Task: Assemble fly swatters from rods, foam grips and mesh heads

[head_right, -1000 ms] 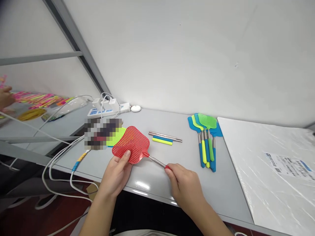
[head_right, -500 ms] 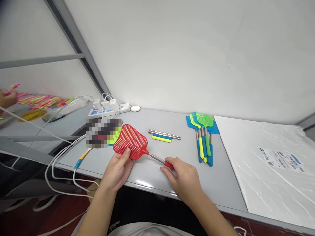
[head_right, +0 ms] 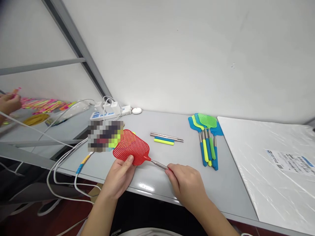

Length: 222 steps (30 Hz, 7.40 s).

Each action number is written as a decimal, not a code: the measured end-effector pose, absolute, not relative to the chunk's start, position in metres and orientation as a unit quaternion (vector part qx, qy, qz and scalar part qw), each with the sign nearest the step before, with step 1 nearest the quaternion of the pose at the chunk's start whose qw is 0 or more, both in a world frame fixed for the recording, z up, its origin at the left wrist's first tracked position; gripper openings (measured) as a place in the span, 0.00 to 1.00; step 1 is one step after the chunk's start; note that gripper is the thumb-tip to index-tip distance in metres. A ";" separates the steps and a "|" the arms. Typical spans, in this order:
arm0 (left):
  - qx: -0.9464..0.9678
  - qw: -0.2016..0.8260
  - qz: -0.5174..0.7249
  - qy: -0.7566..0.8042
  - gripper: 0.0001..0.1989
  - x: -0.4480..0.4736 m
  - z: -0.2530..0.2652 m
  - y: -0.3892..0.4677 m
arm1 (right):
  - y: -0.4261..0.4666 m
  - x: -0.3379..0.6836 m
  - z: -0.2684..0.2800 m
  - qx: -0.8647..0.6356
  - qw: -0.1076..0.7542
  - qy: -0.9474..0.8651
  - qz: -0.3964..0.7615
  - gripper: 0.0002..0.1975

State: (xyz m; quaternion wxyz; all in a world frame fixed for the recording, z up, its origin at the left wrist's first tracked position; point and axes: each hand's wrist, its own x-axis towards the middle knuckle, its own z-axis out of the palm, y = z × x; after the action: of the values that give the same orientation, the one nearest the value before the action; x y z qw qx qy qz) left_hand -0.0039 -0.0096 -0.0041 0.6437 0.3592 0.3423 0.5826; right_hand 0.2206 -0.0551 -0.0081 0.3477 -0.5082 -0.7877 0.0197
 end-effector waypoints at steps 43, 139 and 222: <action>0.294 0.633 0.633 0.335 0.10 0.049 -0.005 -0.028 | -0.048 0.214 0.039 -0.550 0.184 -0.754 0.307 0.21; 0.268 0.633 0.662 0.300 0.15 0.084 0.057 0.036 | -0.076 0.337 0.041 -0.625 0.256 -0.682 -0.280 0.07; 0.065 0.664 0.707 0.234 0.21 0.142 0.042 -0.028 | -0.031 0.181 0.044 -0.380 0.784 -0.266 0.412 0.24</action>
State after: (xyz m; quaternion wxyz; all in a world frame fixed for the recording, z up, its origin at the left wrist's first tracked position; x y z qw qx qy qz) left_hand 0.1419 -0.0282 0.0425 0.6637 0.0648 0.2339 0.7075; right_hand 0.1814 -0.0306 0.0439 0.7844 -0.3800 -0.2656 0.4120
